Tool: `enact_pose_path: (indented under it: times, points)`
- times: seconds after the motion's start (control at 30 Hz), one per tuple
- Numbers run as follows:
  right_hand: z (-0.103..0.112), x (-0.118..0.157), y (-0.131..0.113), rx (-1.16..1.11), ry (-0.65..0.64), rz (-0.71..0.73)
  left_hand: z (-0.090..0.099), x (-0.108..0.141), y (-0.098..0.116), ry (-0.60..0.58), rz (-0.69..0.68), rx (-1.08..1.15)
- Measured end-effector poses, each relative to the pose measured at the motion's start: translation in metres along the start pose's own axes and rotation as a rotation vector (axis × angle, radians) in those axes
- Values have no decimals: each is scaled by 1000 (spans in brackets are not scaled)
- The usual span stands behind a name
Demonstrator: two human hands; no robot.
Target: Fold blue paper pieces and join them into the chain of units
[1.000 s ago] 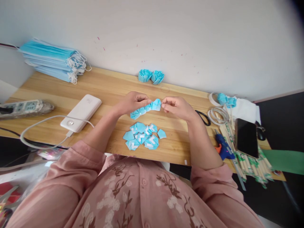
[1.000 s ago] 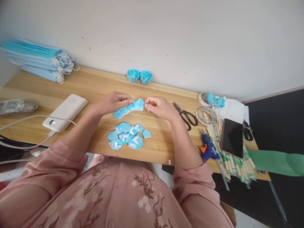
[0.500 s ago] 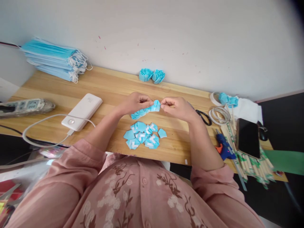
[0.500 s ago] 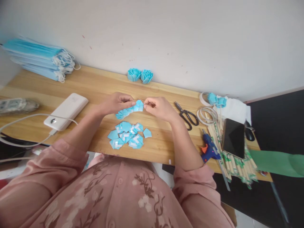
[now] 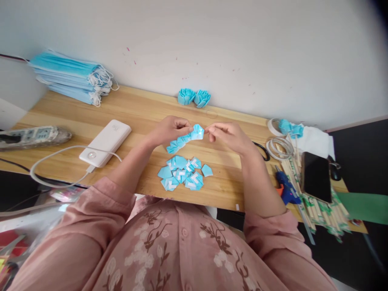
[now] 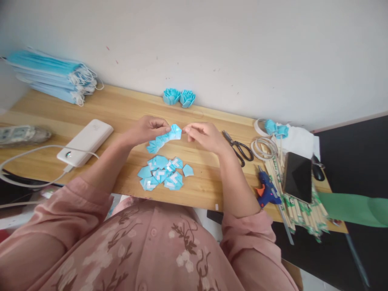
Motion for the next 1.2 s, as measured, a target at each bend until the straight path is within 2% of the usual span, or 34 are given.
enact_pose_path:
  times: [0.13, 0.23, 0.33, 0.57, 0.77, 0.97, 1.2]
  points:
    - [-2, -3, 4, -127, -9, 9, 1, 0, -1, 8, -1, 27]
    - [-9, -5, 4, -147, -62, -20, 0, 0, 1, -9, 3, 35]
    - [-12, -6, 6, -146, -60, -37, -1, 0, 2, -20, -4, 31]
    - [-6, -8, 7, -238, 71, -35, 1, -1, -2, 69, 9, 150]
    - [-4, -8, 9, -330, 136, -44, -2, -4, -12, 61, 101, 284]
    - [-6, -9, 13, -314, 123, -43, -6, -4, -10, 117, 165, 431]
    - [-5, -9, 14, -189, 139, 15, -4, -3, -10, 169, 213, 405]
Point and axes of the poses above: each hand's wrist, its own x-axis away from the middle knuckle, its own z-axis out of the back of the hand, y = z × x, the point moved 3 cm from there along -x, towards the middle knuckle, and after that the axes turned 2 degrees about -y, right-handed, at the moved point
